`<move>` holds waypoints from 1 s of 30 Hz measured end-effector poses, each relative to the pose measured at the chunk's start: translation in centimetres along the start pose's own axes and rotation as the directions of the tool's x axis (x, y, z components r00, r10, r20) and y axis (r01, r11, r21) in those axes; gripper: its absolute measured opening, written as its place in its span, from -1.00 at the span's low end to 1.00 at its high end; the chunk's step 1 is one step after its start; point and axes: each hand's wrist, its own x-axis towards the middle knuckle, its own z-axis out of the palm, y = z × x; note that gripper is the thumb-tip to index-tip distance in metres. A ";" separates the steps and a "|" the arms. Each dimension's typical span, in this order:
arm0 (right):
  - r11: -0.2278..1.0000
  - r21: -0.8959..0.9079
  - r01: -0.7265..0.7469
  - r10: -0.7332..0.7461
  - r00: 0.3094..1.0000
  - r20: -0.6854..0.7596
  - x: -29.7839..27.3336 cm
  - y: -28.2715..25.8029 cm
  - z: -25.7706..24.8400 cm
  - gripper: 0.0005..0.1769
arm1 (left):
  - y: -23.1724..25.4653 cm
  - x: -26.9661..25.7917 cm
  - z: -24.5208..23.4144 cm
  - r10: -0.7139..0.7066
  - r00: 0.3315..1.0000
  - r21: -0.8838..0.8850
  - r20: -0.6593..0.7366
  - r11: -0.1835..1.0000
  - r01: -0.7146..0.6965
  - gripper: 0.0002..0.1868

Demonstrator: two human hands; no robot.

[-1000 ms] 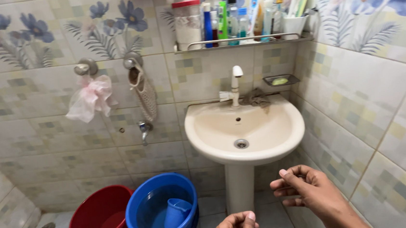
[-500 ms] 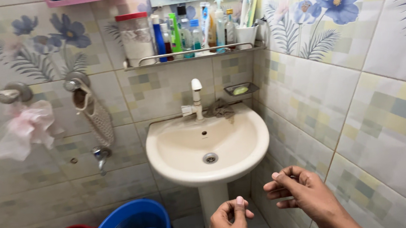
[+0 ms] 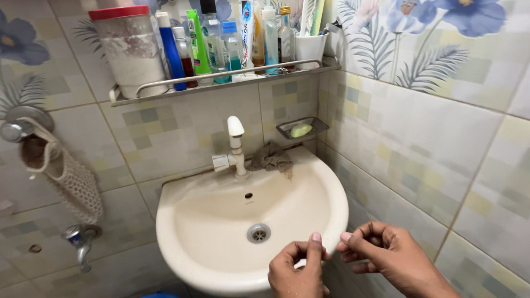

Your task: The person removes various toiletries from a metal shelf above the sink, including toothpaste, toothbrushes, a loofah, nail clippers, and a small bottle, and places them into a blue basin on the toilet. The person handles items one at a time and returns to the shelf repeatedly.

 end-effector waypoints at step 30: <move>0.849 -0.148 0.507 -0.525 0.780 -0.341 29.6 -20.2 8.8 -0.42 | 17.7 30.3 2.4 0.424 0.904 -0.120 -0.047 0.896 -0.427 -0.19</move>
